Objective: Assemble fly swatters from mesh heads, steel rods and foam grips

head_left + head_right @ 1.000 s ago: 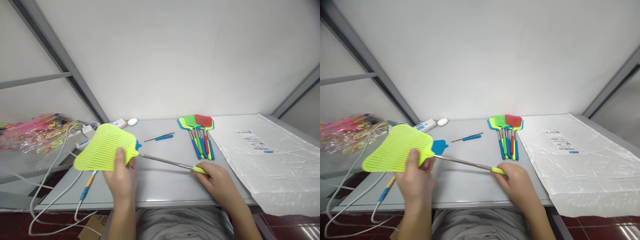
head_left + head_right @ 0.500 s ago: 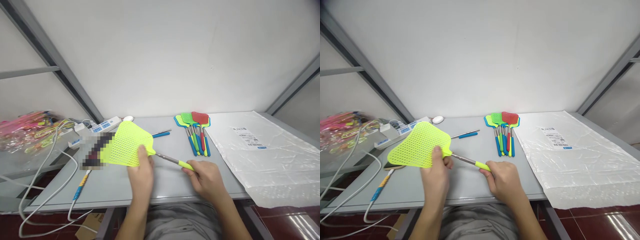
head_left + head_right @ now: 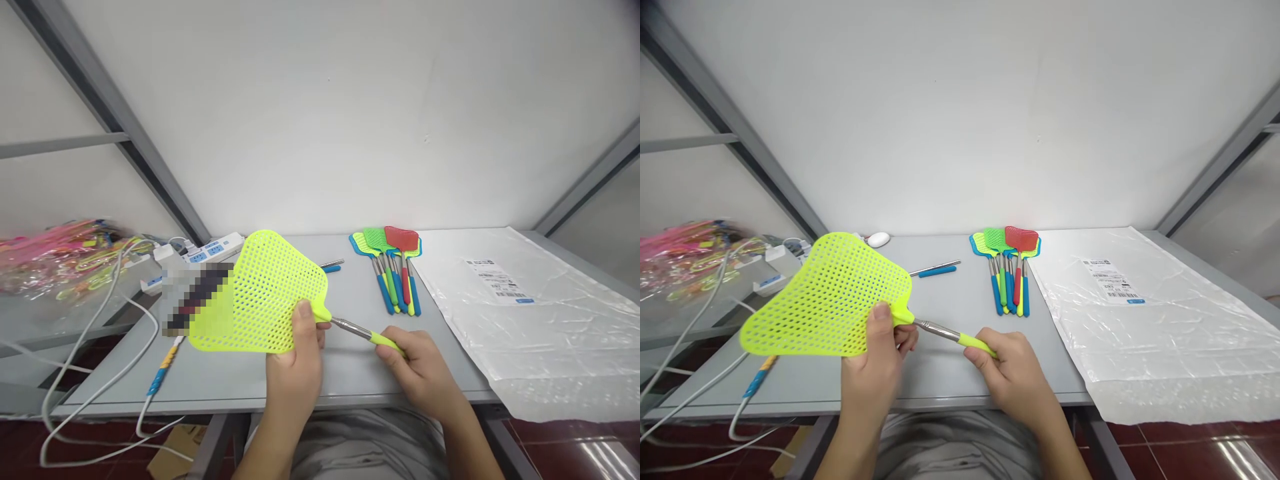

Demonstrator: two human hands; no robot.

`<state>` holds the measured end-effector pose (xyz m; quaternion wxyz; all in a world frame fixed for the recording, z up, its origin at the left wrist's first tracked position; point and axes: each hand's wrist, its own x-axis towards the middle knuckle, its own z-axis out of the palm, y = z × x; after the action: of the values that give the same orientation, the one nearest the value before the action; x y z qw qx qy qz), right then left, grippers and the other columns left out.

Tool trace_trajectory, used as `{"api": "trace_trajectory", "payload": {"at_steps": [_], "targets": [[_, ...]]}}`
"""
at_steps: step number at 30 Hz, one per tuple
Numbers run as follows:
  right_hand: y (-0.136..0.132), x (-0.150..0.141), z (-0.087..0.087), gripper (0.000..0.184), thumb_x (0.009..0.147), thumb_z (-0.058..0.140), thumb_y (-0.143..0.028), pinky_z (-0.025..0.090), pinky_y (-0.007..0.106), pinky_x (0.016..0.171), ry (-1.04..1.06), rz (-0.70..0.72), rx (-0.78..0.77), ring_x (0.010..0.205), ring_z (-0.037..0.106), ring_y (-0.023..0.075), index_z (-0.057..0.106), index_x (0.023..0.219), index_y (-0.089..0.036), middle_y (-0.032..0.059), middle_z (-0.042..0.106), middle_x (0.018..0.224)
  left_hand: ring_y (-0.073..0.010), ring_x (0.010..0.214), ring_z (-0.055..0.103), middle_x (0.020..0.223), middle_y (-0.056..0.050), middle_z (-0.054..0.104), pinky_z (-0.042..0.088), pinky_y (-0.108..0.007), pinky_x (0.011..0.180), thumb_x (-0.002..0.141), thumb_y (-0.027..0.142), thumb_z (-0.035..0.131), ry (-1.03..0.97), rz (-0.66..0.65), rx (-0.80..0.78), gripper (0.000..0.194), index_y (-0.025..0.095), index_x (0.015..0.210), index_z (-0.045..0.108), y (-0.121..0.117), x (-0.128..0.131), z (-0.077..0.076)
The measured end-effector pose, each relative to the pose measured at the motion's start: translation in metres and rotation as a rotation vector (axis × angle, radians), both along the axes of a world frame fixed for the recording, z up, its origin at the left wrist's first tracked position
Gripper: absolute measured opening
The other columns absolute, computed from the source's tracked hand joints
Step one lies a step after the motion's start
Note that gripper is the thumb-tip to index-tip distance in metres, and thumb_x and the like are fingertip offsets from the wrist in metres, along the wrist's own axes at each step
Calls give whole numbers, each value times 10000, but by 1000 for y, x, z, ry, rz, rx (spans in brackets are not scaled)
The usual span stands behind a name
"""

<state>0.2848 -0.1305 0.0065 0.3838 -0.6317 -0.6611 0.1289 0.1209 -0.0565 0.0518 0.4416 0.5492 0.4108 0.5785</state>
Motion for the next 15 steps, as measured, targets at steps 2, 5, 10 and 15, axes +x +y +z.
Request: {"api": "trace_trajectory", "payload": {"at_steps": [2, 5, 10, 15], "targets": [[-1, -2, 2, 411, 995, 404, -438, 315, 224, 562, 37, 9, -53, 559, 450, 111, 427, 655, -208, -47, 425, 569, -121, 545, 496, 615, -4, 531, 415, -251, 479, 903, 559, 521, 15, 15, 5, 445, 190, 656, 513, -3, -3, 3], [1, -5, 1, 384, 993, 413, -418, 304, 235, 535, 20, 3, -17, 525, 444, 110, 485, 681, -206, -48, 439, 556, -131, 578, 511, 653, -20, 554, 422, -252, 494, 898, 562, 528, 62, 63, 1, 445, 184, 666, 558, 0, -7, 2], [12, -15, -9, 239, 975, 464, -317, 302, 269, 538, -194, -129, 327, 523, 498, 139, 634, 884, -175, -5, 567, 584, -124, 502, 462, 553, 0, 496, 388, -257, 476, 911, 584, 489, 127, 109, -17, 507, 189, 597, 535, 18, -12, -2], [13, -32, -8, 213, 973, 450, -289, 324, 270, 532, -141, -174, 349, 524, 524, 150, 630, 922, -188, 13, 597, 604, -125, 491, 440, 547, 12, 475, 377, -254, 466, 886, 594, 527, 13, 64, -76, 486, 194, 610, 517, 27, -12, -2]]}}
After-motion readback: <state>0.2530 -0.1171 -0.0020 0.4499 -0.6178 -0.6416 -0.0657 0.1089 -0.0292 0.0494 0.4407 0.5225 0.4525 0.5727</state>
